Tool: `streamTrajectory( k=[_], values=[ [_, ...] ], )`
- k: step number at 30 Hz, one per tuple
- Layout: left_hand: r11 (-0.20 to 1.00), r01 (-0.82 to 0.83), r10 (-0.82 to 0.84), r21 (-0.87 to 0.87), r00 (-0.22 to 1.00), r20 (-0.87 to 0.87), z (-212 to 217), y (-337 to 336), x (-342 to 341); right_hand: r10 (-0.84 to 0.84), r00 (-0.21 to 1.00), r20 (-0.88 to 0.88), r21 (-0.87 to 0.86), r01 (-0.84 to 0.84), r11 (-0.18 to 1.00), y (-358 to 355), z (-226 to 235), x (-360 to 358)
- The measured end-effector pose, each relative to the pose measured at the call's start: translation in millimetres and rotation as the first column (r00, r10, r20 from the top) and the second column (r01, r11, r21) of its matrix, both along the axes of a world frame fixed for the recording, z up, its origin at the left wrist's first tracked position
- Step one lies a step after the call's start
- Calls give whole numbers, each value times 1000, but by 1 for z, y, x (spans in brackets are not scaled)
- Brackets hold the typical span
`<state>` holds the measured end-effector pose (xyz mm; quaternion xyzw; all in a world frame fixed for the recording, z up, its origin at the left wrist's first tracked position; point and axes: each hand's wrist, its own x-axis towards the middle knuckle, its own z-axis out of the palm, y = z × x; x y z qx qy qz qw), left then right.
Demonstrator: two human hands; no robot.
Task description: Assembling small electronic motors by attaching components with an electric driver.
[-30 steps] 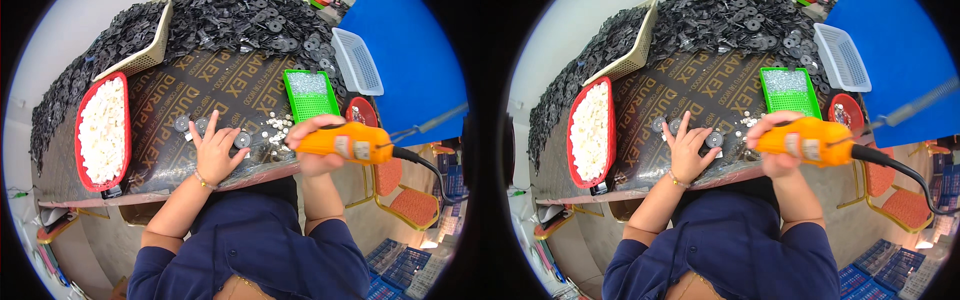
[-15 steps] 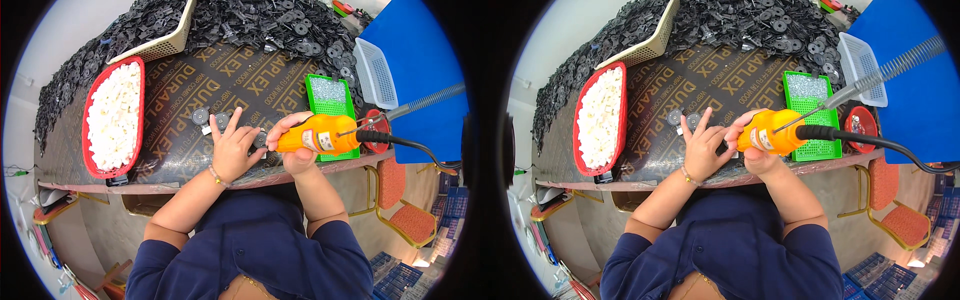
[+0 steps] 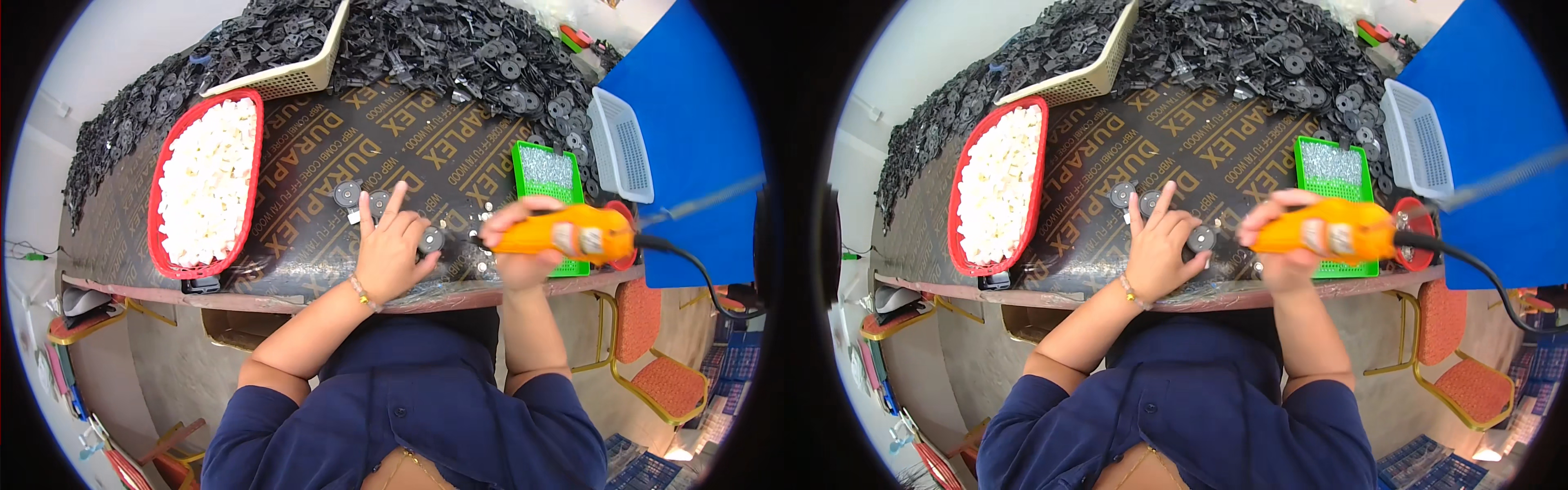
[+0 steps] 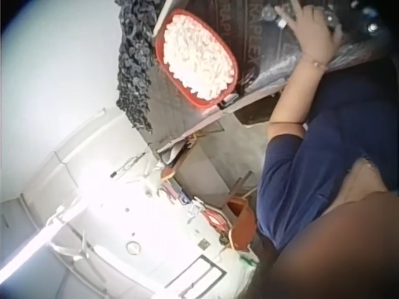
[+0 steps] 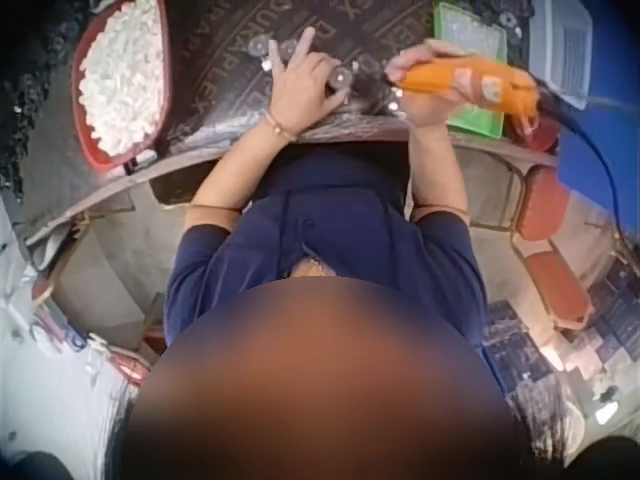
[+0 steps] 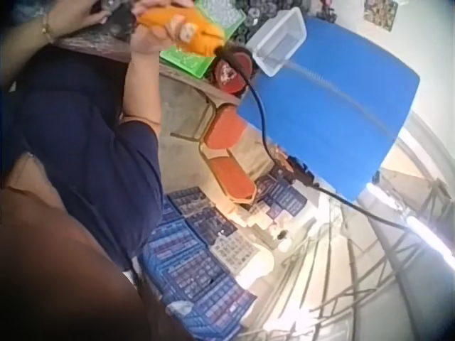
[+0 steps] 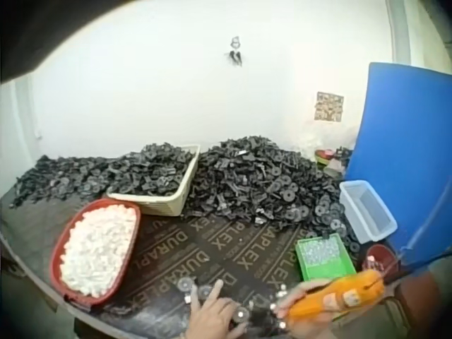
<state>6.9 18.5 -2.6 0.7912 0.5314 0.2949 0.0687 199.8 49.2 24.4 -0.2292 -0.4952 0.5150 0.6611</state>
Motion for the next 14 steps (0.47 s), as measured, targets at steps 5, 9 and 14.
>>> streamTrajectory(
  k=[5,9,14],
  values=[
    [981,-127,114,-149,989,-92,25,1,-27,-428,893,141,224,392,892,1,35,55],
    [944,-157,91,-291,970,-226,15,14,-45,-760,619,198,453,630,631,2,56,56],
    [976,-56,6,-208,973,-232,3,9,-42,-952,279,-129,825,563,53,-8,57,42]
  ],
)
